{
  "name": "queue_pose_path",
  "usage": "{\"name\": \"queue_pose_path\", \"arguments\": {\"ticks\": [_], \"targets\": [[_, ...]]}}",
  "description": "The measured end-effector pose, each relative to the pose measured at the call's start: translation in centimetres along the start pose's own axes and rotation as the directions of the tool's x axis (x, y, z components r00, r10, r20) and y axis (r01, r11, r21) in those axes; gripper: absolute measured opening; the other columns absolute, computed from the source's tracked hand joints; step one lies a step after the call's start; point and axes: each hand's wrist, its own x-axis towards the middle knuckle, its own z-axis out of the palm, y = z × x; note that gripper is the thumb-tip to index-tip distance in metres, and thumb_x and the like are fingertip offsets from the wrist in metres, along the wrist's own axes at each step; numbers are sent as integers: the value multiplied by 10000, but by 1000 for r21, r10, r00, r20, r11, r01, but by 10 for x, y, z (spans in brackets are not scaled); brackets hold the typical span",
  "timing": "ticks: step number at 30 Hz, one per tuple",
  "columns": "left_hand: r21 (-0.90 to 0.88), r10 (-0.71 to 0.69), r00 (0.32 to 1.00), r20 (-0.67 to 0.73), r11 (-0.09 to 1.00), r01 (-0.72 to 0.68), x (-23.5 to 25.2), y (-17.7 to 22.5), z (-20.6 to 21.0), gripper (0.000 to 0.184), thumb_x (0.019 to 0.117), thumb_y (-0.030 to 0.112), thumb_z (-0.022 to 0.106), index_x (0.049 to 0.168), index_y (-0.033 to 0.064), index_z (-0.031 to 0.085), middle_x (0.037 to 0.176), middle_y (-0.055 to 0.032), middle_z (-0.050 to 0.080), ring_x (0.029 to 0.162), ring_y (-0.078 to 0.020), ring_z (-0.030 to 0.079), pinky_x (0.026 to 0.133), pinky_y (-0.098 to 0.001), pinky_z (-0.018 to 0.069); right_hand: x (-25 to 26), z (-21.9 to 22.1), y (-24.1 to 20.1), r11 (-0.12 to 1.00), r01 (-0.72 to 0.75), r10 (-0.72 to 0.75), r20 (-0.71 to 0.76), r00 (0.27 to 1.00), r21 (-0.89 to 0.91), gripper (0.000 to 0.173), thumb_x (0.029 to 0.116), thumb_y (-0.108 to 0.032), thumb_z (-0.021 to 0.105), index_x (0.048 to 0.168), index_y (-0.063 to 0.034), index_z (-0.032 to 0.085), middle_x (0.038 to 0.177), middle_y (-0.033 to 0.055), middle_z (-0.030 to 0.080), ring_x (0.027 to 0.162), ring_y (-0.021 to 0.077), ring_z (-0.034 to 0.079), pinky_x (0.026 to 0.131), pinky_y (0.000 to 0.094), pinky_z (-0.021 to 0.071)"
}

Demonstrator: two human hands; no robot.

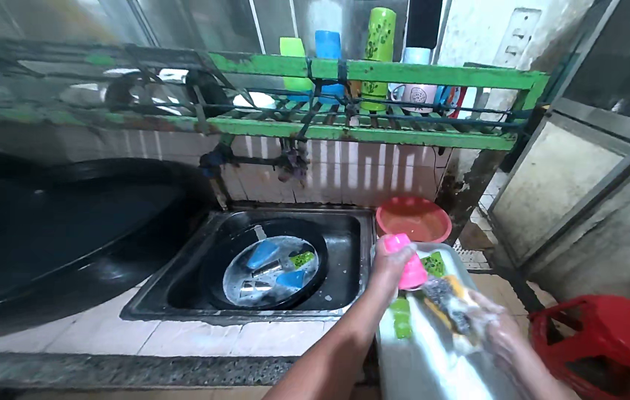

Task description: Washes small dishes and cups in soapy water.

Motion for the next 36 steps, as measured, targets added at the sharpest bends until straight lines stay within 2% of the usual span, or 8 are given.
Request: {"name": "queue_pose_path", "arguments": {"ticks": [3, 7, 10, 14, 23, 28, 31, 36], "targets": [[660, 85, 981, 174, 730, -180, -25, -1, 6, 718, 825, 286, 817, 1441, 104, 494, 1222, -188, 669, 1090, -333, 675, 920, -574, 560, -5, -9, -13, 982, 188, -190, -142, 971, -31, 430, 994, -123, 626, 1412, -37, 571, 1156, 112, 700, 963, 133, 683, 852, 337, 582], [871, -86, 915, 394, 353, -342, -63, 4, 46, 568, 873, 307, 725, 1362, 53, 586, 1376, -157, 598, 1298, -334, 555, 1089, -554, 441, 13, 10, -32, 872, 268, -323, -70, 944, -410, 586, 970, -263, 697, 1464, -1, 521, 1323, 248, 639, 1190, 361, 646, 1038, 575, 489], [873, -41, 913, 406, 314, -374, -59, 2, 43, 569, 891, 352, 713, 1370, 74, 583, 1374, -140, 603, 1302, -326, 554, 1088, -552, 438, 31, 12, -38, 953, 41, -67, -78, 995, -301, 459, 1008, -257, 669, 1412, -62, 570, 1201, 219, 673, 1055, 335, 659, 937, 562, 510], [895, 1, 952, 306, 339, -289, -47, 9, 27, 557, 871, 266, 753, 1327, -4, 582, 1324, -204, 612, 1241, -385, 580, 1039, -569, 475, 3, 32, -16, 888, 313, -363, -95, 927, -337, 564, 941, -167, 715, 1443, 10, 528, 1205, 229, 692, 1046, 333, 702, 940, 542, 554], [834, 174, 863, 475, 223, -504, -48, 18, 23, 541, 895, 288, 749, 1347, 31, 600, 1342, -187, 620, 1257, -369, 579, 1074, -570, 433, 15, 24, -19, 980, 175, -192, -215, 957, -96, 480, 921, -102, 726, 1372, -36, 575, 1063, 184, 689, 831, 248, 678, 746, 469, 578], [973, 377, 910, 173, 74, -216, 23, 50, -78, 656, 955, 381, 696, 1539, 197, 462, 1401, -209, 587, 1286, -443, 557, 1034, -684, 428, -26, -1, 23, 826, 355, -321, 152, 935, -437, 489, 896, -106, 706, 1356, 34, 619, 1261, 228, 686, 1150, 331, 683, 1027, 502, 527], [998, 342, 938, 59, -19, -56, 40, 67, -111, 592, 1045, 472, 526, 1514, 112, 492, 1561, -226, 431, 1451, -475, 365, 1139, -745, 237, -38, -15, 48, 621, 470, -329, 336, 883, -627, 431, 895, -86, 714, 1320, -17, 681, 1344, 209, 658, 1271, 390, 617, 1085, 560, 481], [818, 126, 812, 570, 3, -575, 6, 17, -2, 429, 1007, 219, 600, 1424, 117, 587, 1516, -156, 501, 1429, -384, 425, 1160, -597, 366, -38, 3, 43, 465, 359, 86, 445, 891, -809, 485, 947, -173, 678, 1428, -148, 621, 1455, 144, 594, 1356, 366, 547, 1082, 582, 466]]}}
